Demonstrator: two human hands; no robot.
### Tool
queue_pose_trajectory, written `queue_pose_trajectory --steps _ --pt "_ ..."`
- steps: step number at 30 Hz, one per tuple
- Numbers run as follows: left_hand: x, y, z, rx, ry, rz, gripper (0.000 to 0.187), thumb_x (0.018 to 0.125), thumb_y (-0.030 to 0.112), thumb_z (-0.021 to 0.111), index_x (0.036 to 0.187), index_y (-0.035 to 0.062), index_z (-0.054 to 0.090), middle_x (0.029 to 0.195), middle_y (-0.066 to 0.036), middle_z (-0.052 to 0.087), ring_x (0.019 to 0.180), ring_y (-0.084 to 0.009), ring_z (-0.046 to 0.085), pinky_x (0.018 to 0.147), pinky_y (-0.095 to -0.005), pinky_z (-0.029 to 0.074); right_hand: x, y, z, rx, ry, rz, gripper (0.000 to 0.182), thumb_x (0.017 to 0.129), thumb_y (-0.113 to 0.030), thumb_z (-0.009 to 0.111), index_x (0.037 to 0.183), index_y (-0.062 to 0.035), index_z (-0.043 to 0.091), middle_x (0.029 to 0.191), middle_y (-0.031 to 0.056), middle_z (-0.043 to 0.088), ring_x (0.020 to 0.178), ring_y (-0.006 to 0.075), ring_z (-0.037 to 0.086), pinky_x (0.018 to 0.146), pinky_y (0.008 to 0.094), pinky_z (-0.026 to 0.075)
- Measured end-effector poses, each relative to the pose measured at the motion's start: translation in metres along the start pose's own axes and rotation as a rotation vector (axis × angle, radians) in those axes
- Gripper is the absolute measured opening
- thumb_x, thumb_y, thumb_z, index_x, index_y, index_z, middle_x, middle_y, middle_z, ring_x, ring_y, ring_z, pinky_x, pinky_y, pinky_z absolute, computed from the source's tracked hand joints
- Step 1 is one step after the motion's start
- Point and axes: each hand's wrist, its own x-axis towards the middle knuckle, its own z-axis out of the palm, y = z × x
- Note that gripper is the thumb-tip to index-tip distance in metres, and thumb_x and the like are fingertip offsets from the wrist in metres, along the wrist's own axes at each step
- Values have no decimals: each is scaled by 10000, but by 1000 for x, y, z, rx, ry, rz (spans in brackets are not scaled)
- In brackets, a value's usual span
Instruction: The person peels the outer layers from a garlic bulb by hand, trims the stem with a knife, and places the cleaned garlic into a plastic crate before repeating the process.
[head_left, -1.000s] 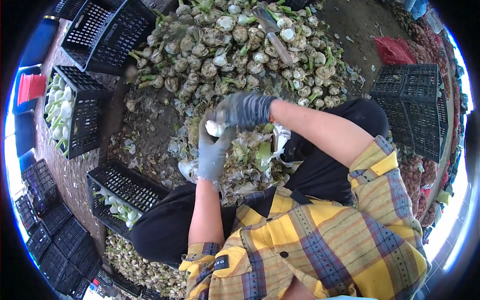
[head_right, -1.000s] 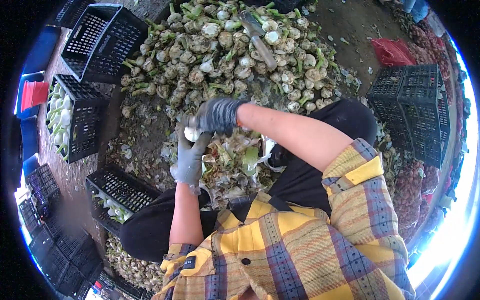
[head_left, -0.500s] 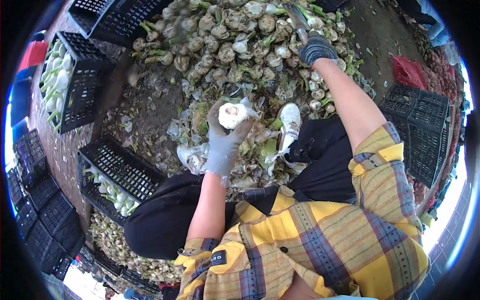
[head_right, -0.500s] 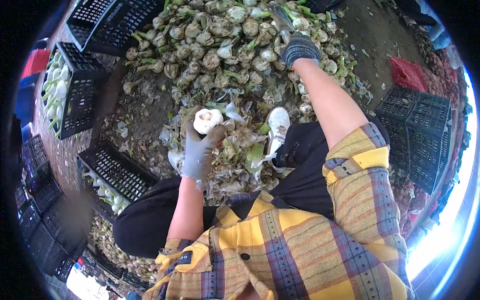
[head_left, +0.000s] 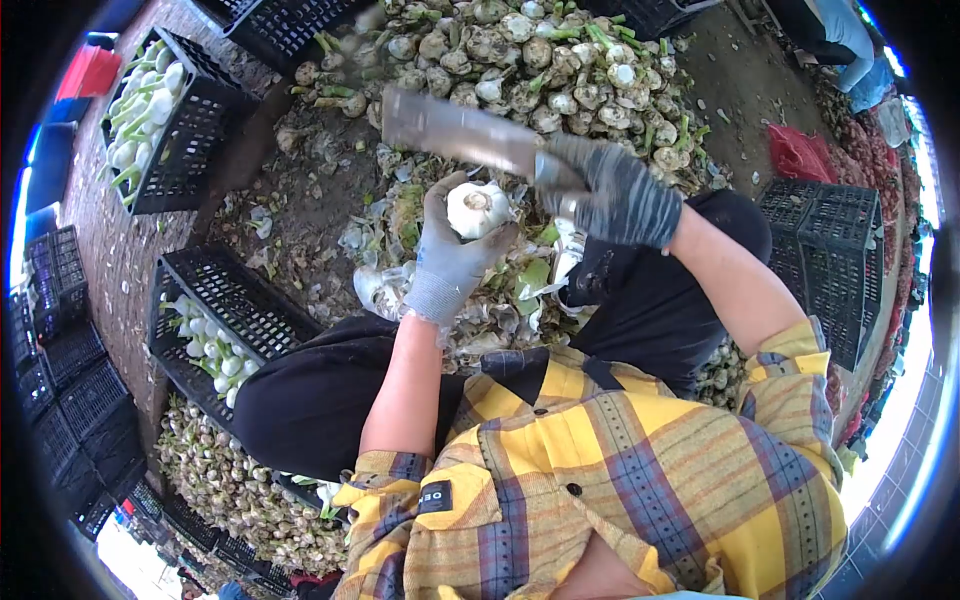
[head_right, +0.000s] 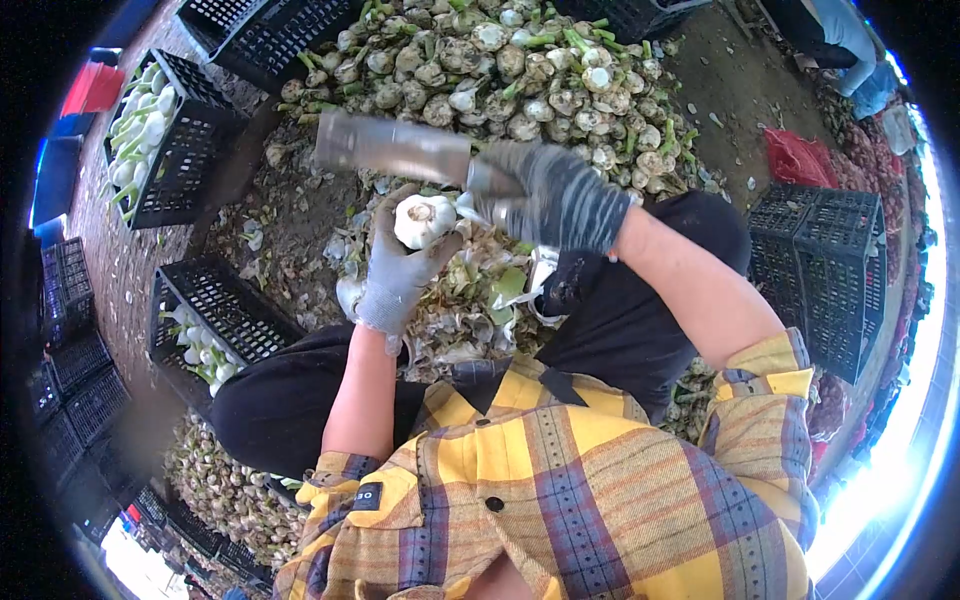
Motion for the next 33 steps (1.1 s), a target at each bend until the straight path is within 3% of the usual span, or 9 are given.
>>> queue_pose_trajectory --steps 4,5,8,9,10,11,14,26,33 --pt "-2 -25 -15 213 -15 214 752 668 50 764 1273 27 318 1099 -87 538 983 -168 556 837 -283 484 -22 -47 8 -8 -160 220 388 754 -222 679 1068 -21 567 734 80 612 664 142 565 663 295 491" --pt "-1 -37 -17 189 -60 224 762 664 46 764 1278 29 314 1098 -82 541 983 -168 557 841 -284 483 -28 -55 13 -190 -181 215 321 745 -222 683 994 -35 599 718 112 603 630 171 563 634 302 481" --pt "-13 -10 -17 468 -135 356 783 658 31 757 1296 51 304 1095 -73 534 984 -167 551 865 -292 473 -33 -52 22 -212 -249 111 332 733 -258 687 977 -44 614 708 134 601 617 235 584 611 321 476" --pt "-16 -5 -16 301 -128 291 789 660 45 762 1296 57 296 1096 -80 520 984 -166 544 865 -296 470 -34 -48 24 -253 -240 18 373 722 -298 684 993 -51 614 734 161 604 653 300 596 609 343 477" --pt "-18 -1 -15 134 -119 224 795 662 60 768 1295 63 288 1097 -88 506 983 -166 536 864 -301 467 -34 -48 24 -270 -259 36 375 722 -307 681 989 -52 615 738 163 605 662 305 599 611 350 478" --pt "-19 3 -16 252 -111 273 795 651 12 762 1289 61 291 1074 -74 515 939 -144 552 812 -269 491 -34 -50 24 -286 -278 53 377 723 -316 678 985 -52 616 742 164 607 672 310 603 612 357 478" --pt "-20 5 -15 22 -122 154 801 637 21 773 1281 60 297 1059 -74 521 937 -143 552 827 -271 485 -31 -58 23 -346 -312 68 379 723 -334 675 965 -48 616 736 162 604 674 317 601 606 366 477" --pt "-19 7 -14 248 -119 211 774 580 70 817 1230 76 399 1073 -69 545 971 -156 556 871 -289 477 -32 -49 21 -419 -321 42 395 722 -390 671 897 -41 611 714 157 582 661 337 586 592 388 470" --pt "-22 6 -15 317 -130 271 749 618 102 804 1230 77 374 1042 -62 554 925 -143 564 817 -279 479 -35 -42 18 -455 -313 18 364 714 -389 670 853 -58 610 696 142 573 650 332 583 581 384 469"
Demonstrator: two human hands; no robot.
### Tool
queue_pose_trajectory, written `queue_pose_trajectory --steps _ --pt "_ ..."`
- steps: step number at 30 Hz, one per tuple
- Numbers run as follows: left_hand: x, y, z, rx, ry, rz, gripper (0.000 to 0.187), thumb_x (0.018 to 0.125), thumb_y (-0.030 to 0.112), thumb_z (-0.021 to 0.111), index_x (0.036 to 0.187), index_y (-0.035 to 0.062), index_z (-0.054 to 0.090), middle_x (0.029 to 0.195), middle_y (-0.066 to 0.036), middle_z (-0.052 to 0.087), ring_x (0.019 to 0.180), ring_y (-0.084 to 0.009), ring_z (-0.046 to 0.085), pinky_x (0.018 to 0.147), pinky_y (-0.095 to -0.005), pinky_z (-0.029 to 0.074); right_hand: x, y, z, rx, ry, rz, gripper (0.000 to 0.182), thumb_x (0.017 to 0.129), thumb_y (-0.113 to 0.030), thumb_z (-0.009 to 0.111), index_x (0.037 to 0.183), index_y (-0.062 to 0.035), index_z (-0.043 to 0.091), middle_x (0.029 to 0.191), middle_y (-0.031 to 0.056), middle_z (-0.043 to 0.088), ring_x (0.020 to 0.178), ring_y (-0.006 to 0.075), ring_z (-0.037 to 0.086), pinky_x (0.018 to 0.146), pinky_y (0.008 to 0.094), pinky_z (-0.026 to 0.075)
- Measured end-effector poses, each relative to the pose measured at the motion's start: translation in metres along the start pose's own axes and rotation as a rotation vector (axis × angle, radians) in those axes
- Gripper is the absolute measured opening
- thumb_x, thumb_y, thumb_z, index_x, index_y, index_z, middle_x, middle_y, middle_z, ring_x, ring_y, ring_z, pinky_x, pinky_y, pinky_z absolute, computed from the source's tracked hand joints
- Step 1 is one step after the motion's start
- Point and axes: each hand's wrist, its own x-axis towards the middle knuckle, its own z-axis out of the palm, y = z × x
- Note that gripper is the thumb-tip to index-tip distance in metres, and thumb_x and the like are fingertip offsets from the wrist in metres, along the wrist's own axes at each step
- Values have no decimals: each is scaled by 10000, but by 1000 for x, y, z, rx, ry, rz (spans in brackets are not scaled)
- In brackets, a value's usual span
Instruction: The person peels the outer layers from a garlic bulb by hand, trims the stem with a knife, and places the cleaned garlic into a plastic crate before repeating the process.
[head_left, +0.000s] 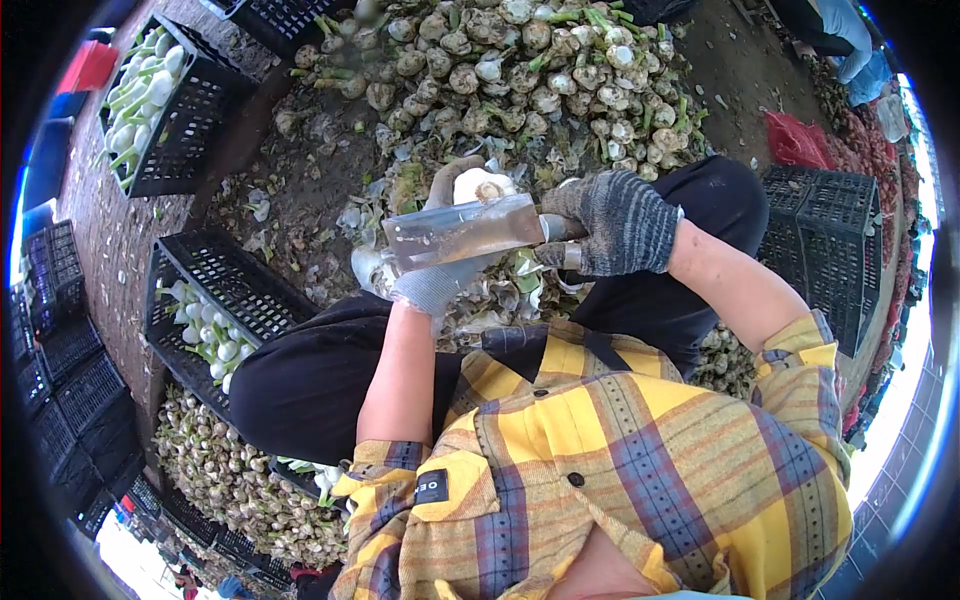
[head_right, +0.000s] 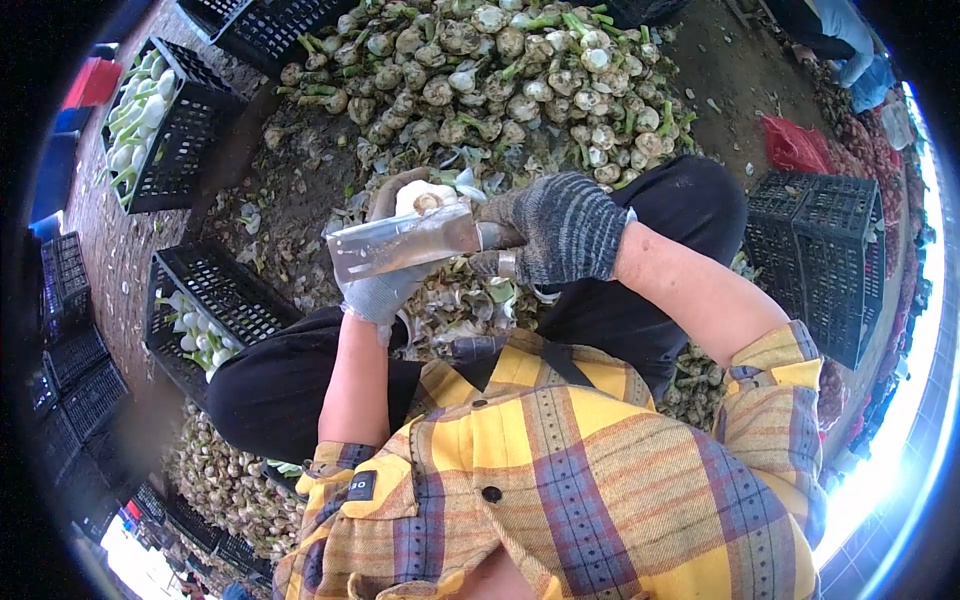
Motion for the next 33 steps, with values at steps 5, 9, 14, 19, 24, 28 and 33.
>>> queue_pose_trajectory --steps 5,9,14,19,24,28,33 --pt "-2 6 1 145 15 -17 743 600 181 825 1206 73 408 1025 -71 567 924 -171 569 823 -302 475 -4 5 1 -3 -1 -2 346 695 -381 673 856 -79 624 695 133 579 649 324 587 581 383 472" --pt "-2 -13 4 25 5 -12 757 585 194 831 1204 79 412 1007 -73 573 920 -178 574 815 -309 476 -7 3 -3 3 21 -29 354 674 -366 684 877 -81 632 693 136 586 655 318 594 593 376 479" --pt "-4 -15 6 -55 -2 -2 755 577 195 834 1198 87 418 1001 -71 572 919 -177 573 813 -310 477 -8 3 5 -5 47 -29 353 670 -367 692 859 -75 634 674 137 583 649 316 596 596 376 481" --pt "-4 -9 6 -114 10 -56 760 579 191 832 1203 82 413 994 -68 570 924 -170 569 820 -309 473 -2 -4 3 -31 0 -3 348 687 -374 685 852 -73 631 658 136 575 648 322 591 603 383 481" --pt "-5 -7 1 49 -1 -28 780 565 163 834 1210 76 404 1046 -68 545 941 -179 566 836 -300 471 -4 1 3 20 44 -40 378 694 -401 682 879 -75 629 699 129 586 674 321 592 610 381 480" --pt "-6 -3 1 50 5 21 810 534 144 844 1211 80 404 1096 -69 518 958 -189 562 849 -298 470 -9 8 1 -39 42 -26 379 695 -392 678 922 -91 633 737 128 600 688 317 596 620 376 485" --pt "-4 -2 2 103 23 9 778 554 132 834 1200 73 405 1085 -78 531 968 -195 564 855 -311 470 -9 8 -3 24 47 10 342 695 -367 679 883 -85 634 736 128 601 677 312 593 605 369 479"
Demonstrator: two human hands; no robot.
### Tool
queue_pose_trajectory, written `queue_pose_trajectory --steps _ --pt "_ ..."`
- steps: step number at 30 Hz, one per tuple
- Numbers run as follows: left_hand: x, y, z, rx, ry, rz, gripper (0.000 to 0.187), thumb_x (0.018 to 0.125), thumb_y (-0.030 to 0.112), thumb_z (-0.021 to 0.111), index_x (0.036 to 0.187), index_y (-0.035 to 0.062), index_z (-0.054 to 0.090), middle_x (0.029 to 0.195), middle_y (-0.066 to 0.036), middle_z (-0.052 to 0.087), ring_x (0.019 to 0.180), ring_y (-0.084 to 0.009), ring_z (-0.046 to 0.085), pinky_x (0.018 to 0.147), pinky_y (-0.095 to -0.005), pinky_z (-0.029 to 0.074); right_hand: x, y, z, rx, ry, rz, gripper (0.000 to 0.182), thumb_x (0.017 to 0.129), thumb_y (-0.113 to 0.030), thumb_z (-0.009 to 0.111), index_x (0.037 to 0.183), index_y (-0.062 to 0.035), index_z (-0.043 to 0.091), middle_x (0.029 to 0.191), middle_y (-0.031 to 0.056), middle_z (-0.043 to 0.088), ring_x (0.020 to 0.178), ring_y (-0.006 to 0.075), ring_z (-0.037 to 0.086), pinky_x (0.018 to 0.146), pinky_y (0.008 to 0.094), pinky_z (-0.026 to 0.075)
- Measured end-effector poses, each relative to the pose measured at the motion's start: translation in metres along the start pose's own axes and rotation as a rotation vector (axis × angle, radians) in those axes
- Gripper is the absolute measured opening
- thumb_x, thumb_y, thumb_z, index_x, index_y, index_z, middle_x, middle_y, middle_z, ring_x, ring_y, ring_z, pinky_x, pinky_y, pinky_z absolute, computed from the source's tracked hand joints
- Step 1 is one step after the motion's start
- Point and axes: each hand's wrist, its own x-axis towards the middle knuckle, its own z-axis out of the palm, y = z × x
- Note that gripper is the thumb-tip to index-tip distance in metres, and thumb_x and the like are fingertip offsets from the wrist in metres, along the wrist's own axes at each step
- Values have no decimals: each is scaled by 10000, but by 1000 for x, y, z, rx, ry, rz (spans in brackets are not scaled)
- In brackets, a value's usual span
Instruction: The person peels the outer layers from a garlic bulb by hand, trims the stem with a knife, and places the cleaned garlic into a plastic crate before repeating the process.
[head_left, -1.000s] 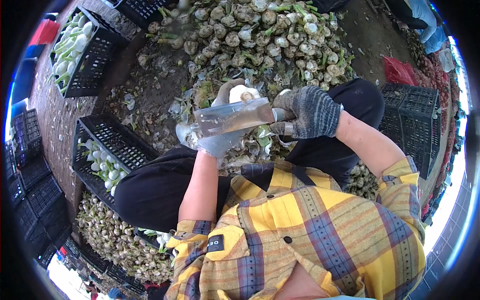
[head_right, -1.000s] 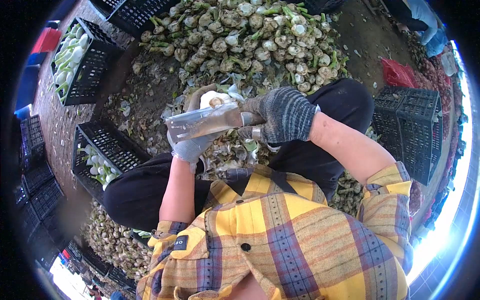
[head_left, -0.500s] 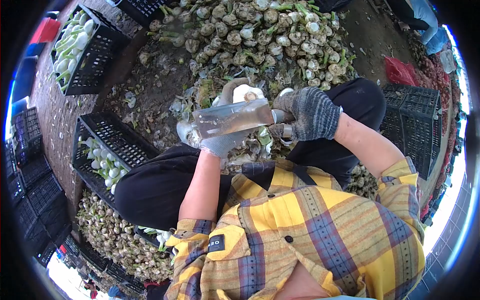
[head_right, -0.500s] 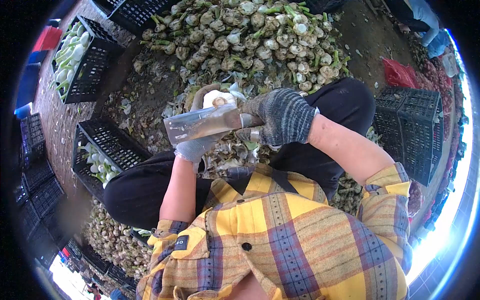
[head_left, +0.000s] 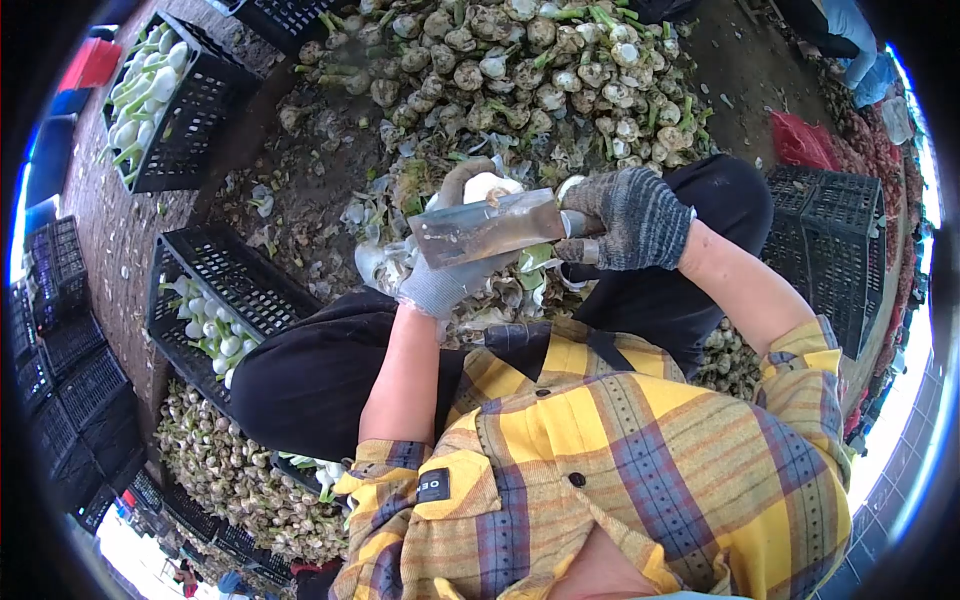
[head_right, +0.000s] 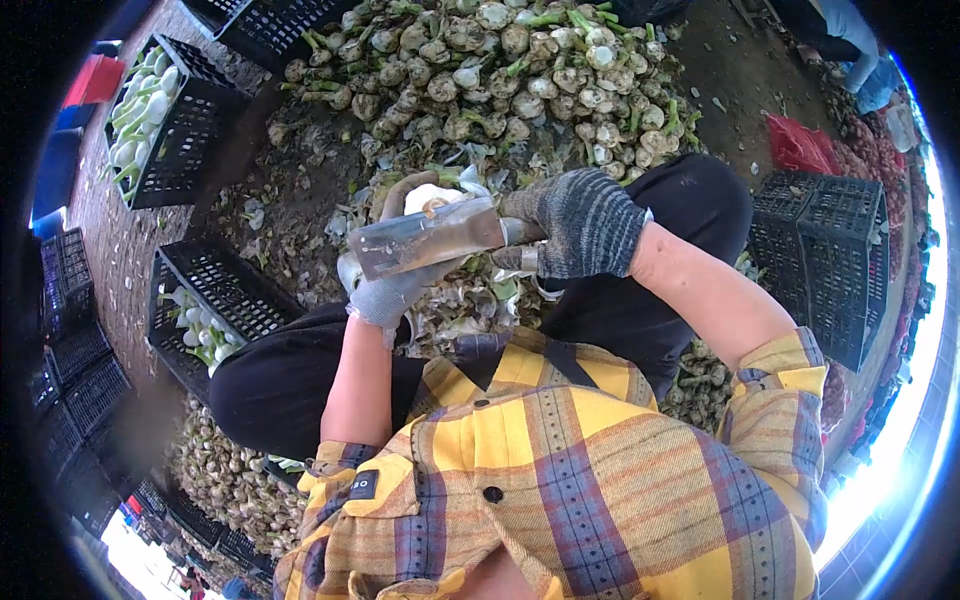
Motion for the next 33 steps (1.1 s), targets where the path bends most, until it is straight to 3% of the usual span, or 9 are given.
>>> queue_pose_trajectory --steps 4,5,9,12,13,17,24,28,33 --pt "0 3 -2 -158 18 -48 734 613 129 802 1206 50 377 1047 -103 555 977 -191 565 849 -312 467 -5 5 -14 86 3 188 333 695 -354 685 870 -75 632 687 126 585 627 310 570 578 354 469" --pt "1 2 0 -104 19 -42 737 616 126 801 1209 42 371 1049 -105 555 978 -188 564 852 -310 464 -6 16 -5 -107 128 -65 357 739 -368 672 927 -66 635 676 132 603 606 278 586 575 341 473" --pt "3 9 2 -216 63 -131 769 628 106 794 1232 15 326 1114 -116 508 1013 -183 533 876 -305 449 2 16 -9 245 176 282 277 783 -270 659 894 -19 625 582 45 512 549 86 451 526 276 422" --pt "2 -2 3 -334 94 -153 773 646 57 770 1254 20 295 1141 -114 478 1024 -170 516 876 -285 447 4 17 -8 239 170 260 316 763 -287 679 931 -25 624 594 47 526 546 96 456 531 273 424" --pt "1 1 5 -411 78 -191 772 648 48 764 1259 20 292 1143 -113 478 1021 -166 517 874 -282 446 5 9 -12 209 93 280 378 752 -392 659 873 -38 605 577 117 544 523 237 524 532 335 437" --pt "2 -2 5 -400 111 -265 651 701 37 732 1232 38 354 1087 -75 515 970 -137 536 814 -258 463 9 4 -2 170 87 186 393 765 -409 632 881 -37 588 642 167 569 615 311 575 587 383 451" --pt "15 -32 1 -671 327 -505 472 783 202 683 1163 80 430 984 -54 548 807 -162 588 545 -268 492 36 90 25 202 312 500 386 808 -306 586 1007 24 570 728 148 619 626 226 600 607 341 485" --pt "21 -35 19 -868 493 -659 394 798 239 673 1103 100 466 920 -47 580 720 -166 600 571 -280 518 62 116 -13 387 308 863 407 817 -331 549 1064 -9 569 798 139 629 714 231 578 660 363 463" --pt "22 -74 18 -1097 392 -637 292 800 289 682 980 96 559 875 -31 602 786 -156 598 698 -320 530 94 207 -37 170 505 697 585 839 -543 487 1112 -32 568 869 145 630 783 237 562 727 374 447"
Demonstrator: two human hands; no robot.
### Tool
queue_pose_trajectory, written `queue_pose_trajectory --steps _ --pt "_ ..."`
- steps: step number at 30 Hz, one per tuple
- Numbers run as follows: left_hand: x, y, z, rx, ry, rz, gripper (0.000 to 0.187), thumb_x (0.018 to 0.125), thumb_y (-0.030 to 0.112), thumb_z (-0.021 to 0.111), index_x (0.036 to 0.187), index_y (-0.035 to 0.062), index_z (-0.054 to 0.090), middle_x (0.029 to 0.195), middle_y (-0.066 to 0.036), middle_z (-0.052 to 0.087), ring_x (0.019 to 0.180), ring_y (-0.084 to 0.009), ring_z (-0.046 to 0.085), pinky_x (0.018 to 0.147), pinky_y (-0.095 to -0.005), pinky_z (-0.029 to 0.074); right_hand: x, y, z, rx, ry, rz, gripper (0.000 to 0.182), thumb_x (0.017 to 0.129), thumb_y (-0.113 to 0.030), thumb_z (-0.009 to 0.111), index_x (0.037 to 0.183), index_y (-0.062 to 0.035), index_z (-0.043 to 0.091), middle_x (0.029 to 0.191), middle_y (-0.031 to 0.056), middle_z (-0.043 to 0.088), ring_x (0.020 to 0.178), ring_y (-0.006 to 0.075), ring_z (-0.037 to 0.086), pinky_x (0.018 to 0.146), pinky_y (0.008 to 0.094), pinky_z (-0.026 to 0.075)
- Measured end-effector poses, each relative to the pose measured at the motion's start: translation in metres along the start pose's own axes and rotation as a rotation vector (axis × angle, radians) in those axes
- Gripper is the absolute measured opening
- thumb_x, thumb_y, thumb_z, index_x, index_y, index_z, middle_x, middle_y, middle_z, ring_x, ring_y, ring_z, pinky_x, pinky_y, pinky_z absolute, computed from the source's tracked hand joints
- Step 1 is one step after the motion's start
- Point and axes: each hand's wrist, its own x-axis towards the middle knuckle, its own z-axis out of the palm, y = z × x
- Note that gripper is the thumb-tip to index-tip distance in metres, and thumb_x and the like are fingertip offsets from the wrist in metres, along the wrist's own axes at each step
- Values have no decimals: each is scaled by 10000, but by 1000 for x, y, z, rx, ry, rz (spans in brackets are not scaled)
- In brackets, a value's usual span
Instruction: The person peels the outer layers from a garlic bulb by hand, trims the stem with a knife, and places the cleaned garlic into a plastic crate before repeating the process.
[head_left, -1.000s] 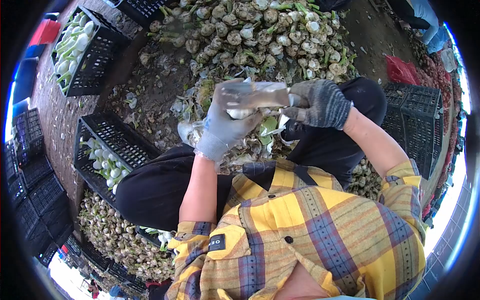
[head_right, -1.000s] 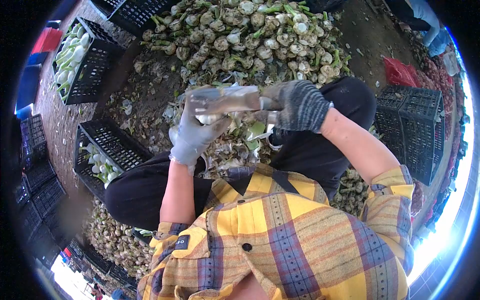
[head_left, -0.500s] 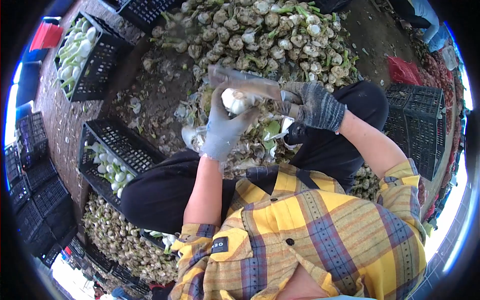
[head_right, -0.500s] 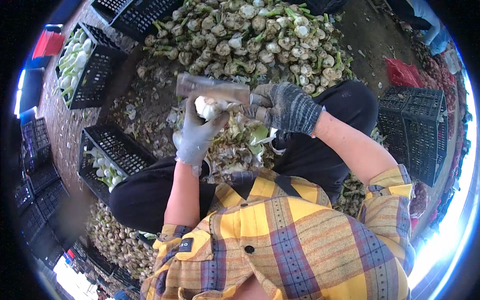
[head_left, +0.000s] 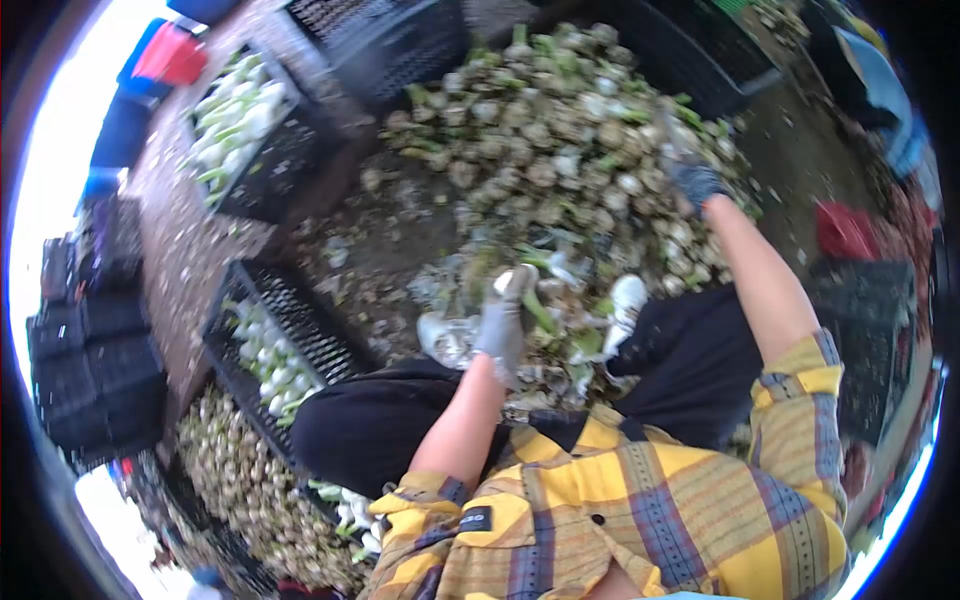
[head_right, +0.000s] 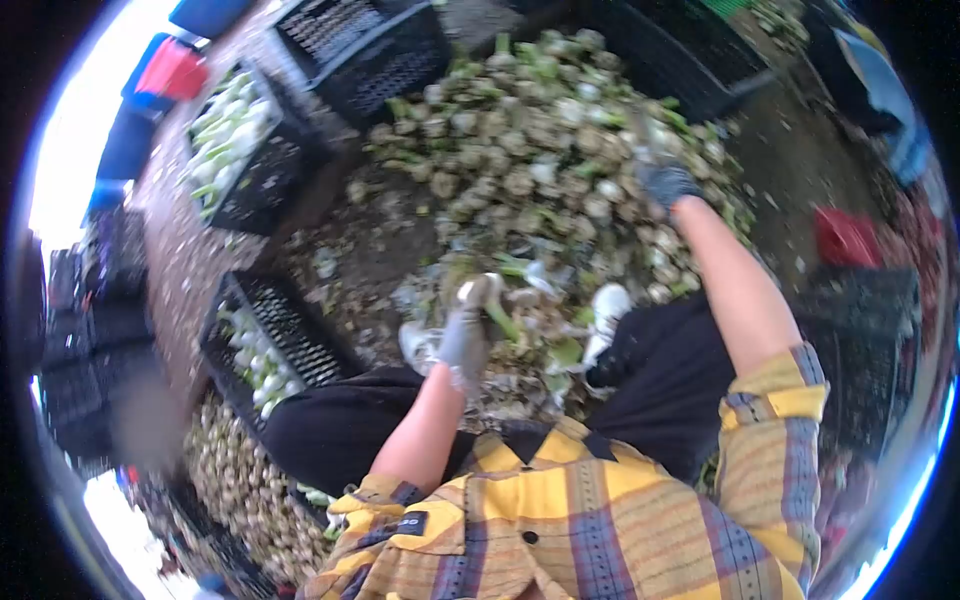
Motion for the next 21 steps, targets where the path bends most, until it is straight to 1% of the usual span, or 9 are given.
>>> queue_pose_trajectory --steps 3,5,7,9,11,13,19,20,21 --pt "15 6 -11 16 98 -24 314 804 363 660 944 100 561 796 -30 603 671 -167 607 522 -277 534 17 1 -27 -176 52 -91 400 857 -335 554 1150 -65 571 997 106 636 902 210 593 767 336 452" --pt "29 13 -13 -112 158 -5 335 792 399 659 904 101 557 761 -34 599 619 -169 603 422 -237 489 18 7 -21 2 49 -43 402 846 -304 580 1182 -84 559 993 81 631 910 187 601 732 324 477" --pt "42 25 -17 -239 200 -27 356 778 433 660 867 106 551 728 -33 592 576 -166 595 349 -204 447 -47 -47 -31 753 -230 63 594 805 -455 615 1261 -98 483 1079 59 581 878 186 611 725 313 504" --pt "56 43 -21 -356 212 -77 376 762 464 663 831 114 544 694 -28 583 541 -158 584 303 -178 407 -110 -100 -38 1053 -435 21 522 833 -418 596 1227 -90 500 1024 54 587 877 167 614 717 314 519" --pt "64 74 -28 -419 204 -92 391 771 514 618 795 136 517 679 -6 567 534 -138 572 318 -177 423 -150 -103 -26 1293 -605 3 456 863 -379 570 1200 -80 508 1009 50 588 874 177 619 702 325 532" --pt "82 117 -52 -420 236 43 385 783 510 597 812 136 506 669 -8 556 535 -143 569 338 -170 433 -166 -79 -5 1226 -596 173 425 885 -342 545 1190 -49 502 1003 64 593 855 200 630 692 339 537" --pt "35 333 -17 -423 357 550 325 794 433 606 946 152 541 843 -14 558 667 -135 563 453 -160 485 -173 -69 16 1101 -578 144 442 871 -287 583 1186 4 477 960 96 599 808 220 647 662 337 547" --pt "48 382 -34 -323 14 780 465 795 437 606 1072 76 506 906 -61 558 696 -170 580 501 -188 521 -169 -67 19 1023 -575 194 465 865 -277 596 1212 0 456 957 92 595 820 221 647 657 324 547" --pt "35 418 -30 -501 -3 666 530 817 475 576 1105 42 475 949 -106 570 747 -204 601 583 -232 555 -167 -65 23 995 -579 198 465 864 -275 597 1213 -1 455 958 91 595 821 221 647 659 322 547"
